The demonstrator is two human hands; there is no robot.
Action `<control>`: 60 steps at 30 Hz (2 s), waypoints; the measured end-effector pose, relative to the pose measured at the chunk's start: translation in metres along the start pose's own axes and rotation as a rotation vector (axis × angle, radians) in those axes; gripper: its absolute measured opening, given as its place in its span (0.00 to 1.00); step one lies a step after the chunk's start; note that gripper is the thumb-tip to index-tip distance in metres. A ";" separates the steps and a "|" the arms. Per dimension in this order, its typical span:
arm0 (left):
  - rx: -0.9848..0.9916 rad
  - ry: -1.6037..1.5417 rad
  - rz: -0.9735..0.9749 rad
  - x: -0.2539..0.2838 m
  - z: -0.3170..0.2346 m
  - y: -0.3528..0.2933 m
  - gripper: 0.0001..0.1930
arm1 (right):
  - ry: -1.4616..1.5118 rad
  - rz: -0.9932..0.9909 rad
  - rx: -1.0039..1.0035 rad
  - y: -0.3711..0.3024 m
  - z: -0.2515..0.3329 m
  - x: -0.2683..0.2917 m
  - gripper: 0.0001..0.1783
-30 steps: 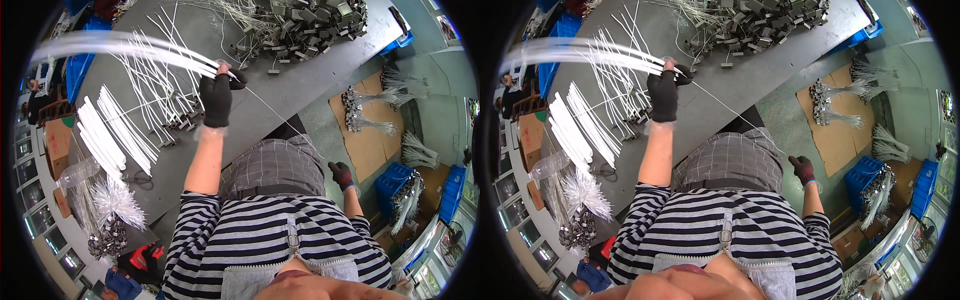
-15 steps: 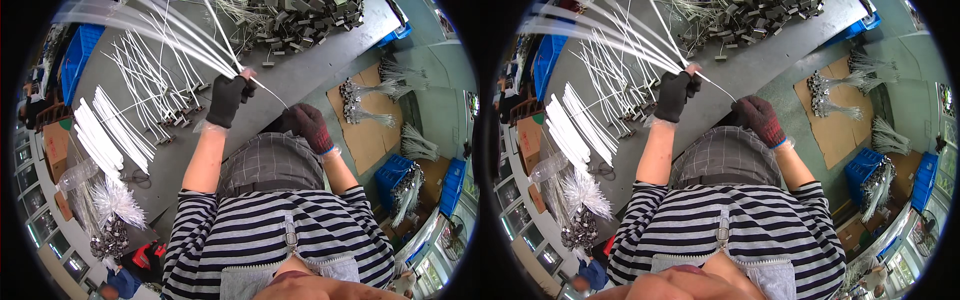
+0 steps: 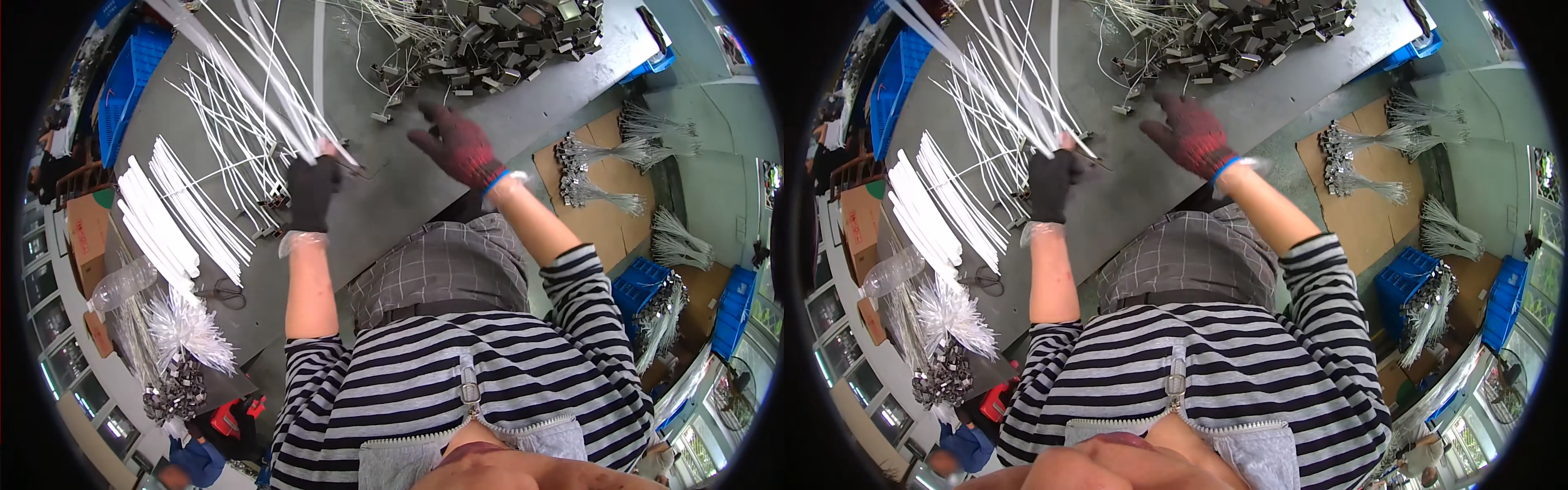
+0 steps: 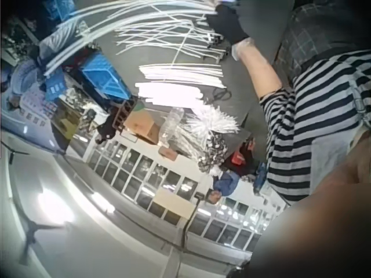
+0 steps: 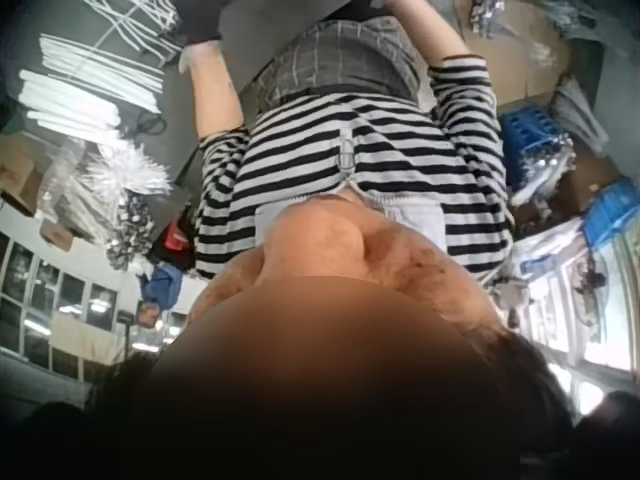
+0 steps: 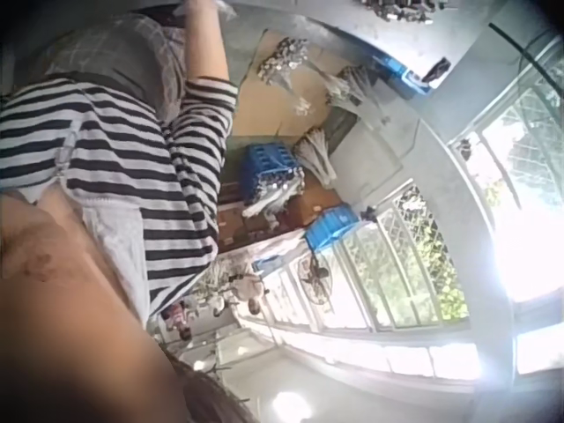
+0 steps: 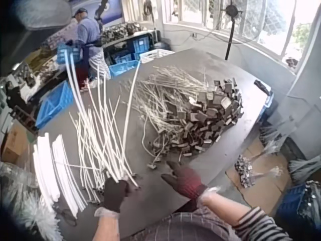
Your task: The person bundles groups of white wires together by hand on a workbench.
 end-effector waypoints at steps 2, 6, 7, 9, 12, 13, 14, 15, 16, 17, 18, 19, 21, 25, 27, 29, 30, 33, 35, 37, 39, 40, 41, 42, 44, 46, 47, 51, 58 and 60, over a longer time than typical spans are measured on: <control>0.009 -0.173 -0.203 0.019 0.002 -0.007 0.18 | -0.215 -0.056 0.039 0.031 0.004 0.006 0.25; 0.046 -0.419 -0.271 0.016 0.000 -0.011 0.16 | -0.572 -0.024 0.015 0.074 0.003 -0.002 0.19; 0.042 -0.418 -0.271 0.020 0.000 -0.009 0.16 | -0.624 0.039 -0.027 0.079 -0.002 -0.007 0.18; 0.025 -0.457 -0.456 0.034 0.005 -0.011 0.16 | -0.642 0.033 0.026 0.061 -0.007 -0.007 0.16; 0.013 -0.590 -0.499 0.040 -0.008 -0.014 0.16 | -0.706 0.026 0.124 0.023 -0.004 0.004 0.15; -0.026 -0.659 -0.511 0.040 -0.010 -0.013 0.17 | -0.753 0.014 0.155 0.011 -0.002 0.008 0.15; 0.004 -0.640 -0.368 0.028 -0.015 -0.010 0.17 | -0.710 -0.046 0.184 0.002 -0.003 0.009 0.17; 0.042 -0.594 -0.235 0.015 -0.008 -0.005 0.17 | -0.709 -0.047 0.184 -0.008 0.002 0.008 0.17; -0.002 -0.566 -0.134 -0.004 -0.013 -0.001 0.16 | -0.581 -0.052 0.061 -0.015 0.001 0.011 0.17; -0.045 -0.536 -0.030 -0.029 -0.019 0.003 0.16 | -0.452 -0.059 -0.063 -0.023 -0.003 0.014 0.17; -0.085 -0.484 0.052 -0.052 -0.019 0.009 0.15 | -0.454 -0.062 -0.063 -0.032 -0.008 0.013 0.17; -0.125 -0.432 0.129 -0.075 -0.019 0.012 0.14 | 0.016 -0.035 -0.195 -0.045 -0.030 0.011 0.18; -0.003 -0.654 0.266 -0.131 -0.020 0.017 0.14 | 0.490 -0.004 -0.319 -0.076 -0.057 -0.004 0.19; 0.216 -0.739 0.361 -0.199 -0.015 0.026 0.12 | 0.595 -0.032 -0.508 -0.169 -0.078 -0.008 0.21; 0.227 -0.783 0.363 -0.212 -0.028 0.022 0.12 | 0.479 0.022 -0.737 -0.240 -0.143 -0.008 0.21; 0.234 -1.058 0.232 -0.213 -0.027 0.021 0.12 | 0.446 0.041 -1.047 -0.318 -0.202 -0.003 0.22; 0.215 -1.056 0.224 -0.212 -0.028 0.018 0.12 | 0.382 0.008 -1.121 -0.370 -0.235 -0.002 0.23; -0.032 -0.948 0.162 -0.184 -0.037 0.008 0.12 | 0.367 -0.059 -1.231 -0.423 -0.254 -0.008 0.25; -0.156 -0.859 0.047 -0.147 -0.061 0.003 0.12 | 0.415 -0.112 -1.273 -0.429 -0.247 -0.013 0.26; -0.247 -0.869 -0.008 -0.118 -0.072 0.007 0.11 | 0.364 -0.051 -1.258 -0.416 -0.242 -0.018 0.27; -0.286 -0.822 -0.031 -0.102 -0.090 0.002 0.11 | 0.342 -0.036 -1.239 -0.401 -0.240 -0.015 0.27; -0.319 -0.776 -0.048 -0.093 -0.097 -0.002 0.11 | 0.320 -0.023 -1.226 -0.392 -0.238 -0.013 0.28; -0.336 -0.771 -0.060 -0.088 -0.096 -0.005 0.11 | 0.297 -0.013 -1.211 -0.382 -0.238 -0.013 0.28; -0.350 -0.759 -0.034 -0.085 -0.094 -0.005 0.11 | 0.282 0.025 -1.188 -0.379 -0.242 -0.011 0.28; -0.340 -0.745 0.014 -0.080 -0.089 0.003 0.10 | 0.278 0.075 -1.170 -0.377 -0.245 -0.006 0.27; -0.169 -0.655 0.176 -0.074 -0.080 0.010 0.10 | 0.367 0.050 -1.135 -0.368 -0.239 -0.004 0.24; -0.074 -0.615 0.242 -0.073 -0.078 0.012 0.10 | 0.381 0.054 -1.131 -0.358 -0.230 -0.001 0.24; -0.204 -0.591 0.563 -0.130 -0.033 0.004 0.12 | 0.330 -0.022 -0.784 -0.263 -0.168 0.011 0.19; -0.080 -0.478 0.475 -0.126 -0.056 -0.016 0.12 | 0.616 0.011 -0.329 -0.153 -0.048 0.016 0.11; -0.070 -0.553 0.353 -0.100 -0.073 -0.016 0.12 | 0.659 0.005 -0.385 -0.147 -0.042 0.020 0.12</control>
Point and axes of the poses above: each hand's wrist, its own y-axis towards the middle knuckle, its own x-axis out of the back of the hand, z = x × y, the point moved 5 cm from there along y, towards the middle knuckle, and after that the axes turned 9 degrees about z, right-handed, at the moved point
